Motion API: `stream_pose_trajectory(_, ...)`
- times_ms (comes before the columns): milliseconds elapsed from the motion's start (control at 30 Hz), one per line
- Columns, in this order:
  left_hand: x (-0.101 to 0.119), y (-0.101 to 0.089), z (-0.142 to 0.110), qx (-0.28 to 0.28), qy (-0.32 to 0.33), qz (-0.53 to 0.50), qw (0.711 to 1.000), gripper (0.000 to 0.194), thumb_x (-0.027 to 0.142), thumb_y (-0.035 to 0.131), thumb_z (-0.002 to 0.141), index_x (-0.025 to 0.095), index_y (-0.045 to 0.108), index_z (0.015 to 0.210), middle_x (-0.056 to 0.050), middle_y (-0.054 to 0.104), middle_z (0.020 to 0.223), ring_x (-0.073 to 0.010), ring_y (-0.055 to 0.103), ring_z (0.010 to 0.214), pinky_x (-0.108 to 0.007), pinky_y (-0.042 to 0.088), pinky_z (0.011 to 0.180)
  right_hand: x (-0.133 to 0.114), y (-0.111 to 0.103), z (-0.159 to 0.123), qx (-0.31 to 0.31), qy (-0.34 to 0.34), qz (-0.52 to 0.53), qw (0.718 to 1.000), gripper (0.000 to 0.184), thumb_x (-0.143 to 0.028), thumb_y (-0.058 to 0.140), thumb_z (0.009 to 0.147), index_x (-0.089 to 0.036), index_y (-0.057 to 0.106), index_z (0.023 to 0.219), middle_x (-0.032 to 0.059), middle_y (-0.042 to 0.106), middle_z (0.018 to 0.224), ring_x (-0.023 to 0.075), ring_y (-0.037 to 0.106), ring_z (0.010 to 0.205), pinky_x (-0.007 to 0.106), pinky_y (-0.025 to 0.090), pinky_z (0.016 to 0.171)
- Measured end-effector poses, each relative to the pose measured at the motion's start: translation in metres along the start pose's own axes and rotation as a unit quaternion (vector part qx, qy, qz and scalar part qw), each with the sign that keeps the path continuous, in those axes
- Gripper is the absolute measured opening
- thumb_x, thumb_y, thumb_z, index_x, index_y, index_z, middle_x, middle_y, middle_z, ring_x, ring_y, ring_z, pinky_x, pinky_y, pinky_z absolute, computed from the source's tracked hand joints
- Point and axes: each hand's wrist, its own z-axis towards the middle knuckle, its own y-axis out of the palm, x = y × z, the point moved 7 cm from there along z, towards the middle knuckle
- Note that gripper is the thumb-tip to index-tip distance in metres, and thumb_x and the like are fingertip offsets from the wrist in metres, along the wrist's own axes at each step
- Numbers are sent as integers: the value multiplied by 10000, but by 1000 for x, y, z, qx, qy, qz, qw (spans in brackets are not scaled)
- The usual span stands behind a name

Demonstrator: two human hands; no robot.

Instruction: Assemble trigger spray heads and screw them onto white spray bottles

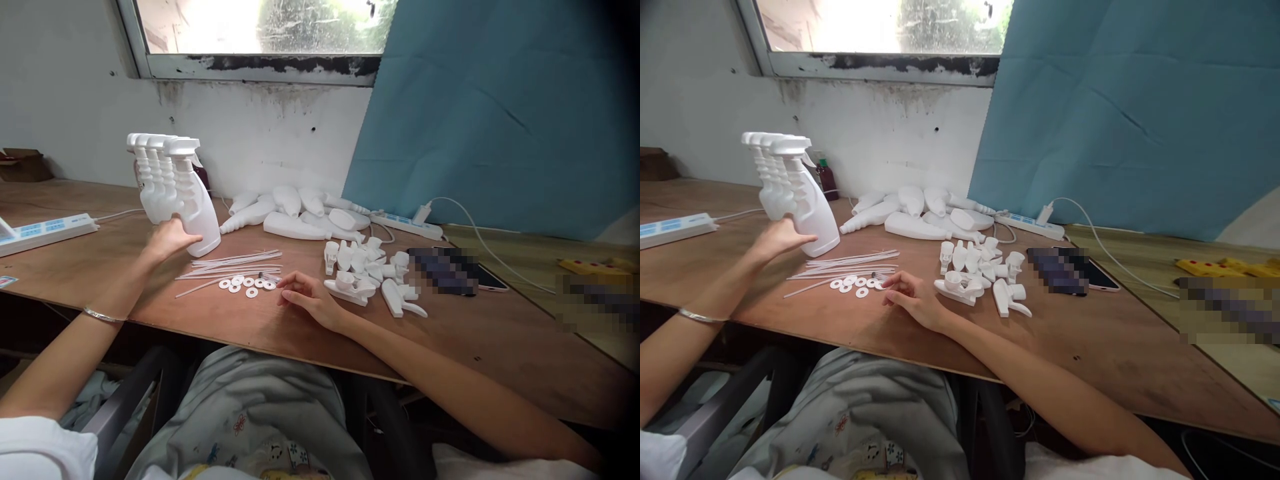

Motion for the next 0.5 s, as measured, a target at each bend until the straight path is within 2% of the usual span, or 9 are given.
stream_pose_trajectory(100,-4,3,1,-4,-13,-1,1000,606,683,480,631,114,493,840,-172,634,796,-312,595,728,-354,426,546,2,-1,0,-1,0,5,1000,253,-350,622,754,-152,558,898,15,630,712,121,590,694,277,449,701)
stream_pose_trajectory(233,-11,14,7,-34,-43,-5,998,634,741,426,625,114,503,682,-201,622,803,-362,580,793,-445,431,628,4,-1,0,-2,3,2,1000,246,-340,615,762,-153,554,909,17,633,718,121,589,698,276,444,707)
stream_pose_trajectory(333,-13,16,10,-13,-56,-49,997,649,760,449,594,115,506,635,-175,618,770,-380,544,878,-491,412,687,4,-1,0,-2,3,-2,1000,248,-339,614,763,-152,551,913,22,638,725,121,589,699,275,443,705)
stream_pose_trajectory(433,0,11,13,33,4,-124,992,658,762,456,598,123,553,726,-123,629,777,-362,499,985,-507,368,786,3,-1,0,-3,2,-1,1000,242,-331,613,764,-150,548,911,22,636,725,119,588,701,269,440,703)
stream_pose_trajectory(500,10,9,15,39,57,-141,988,680,761,422,634,127,574,828,-116,637,829,-348,486,1024,-488,350,826,2,-1,0,-4,3,-1,1000,238,-325,613,765,-147,546,908,21,635,721,117,588,701,265,439,702)
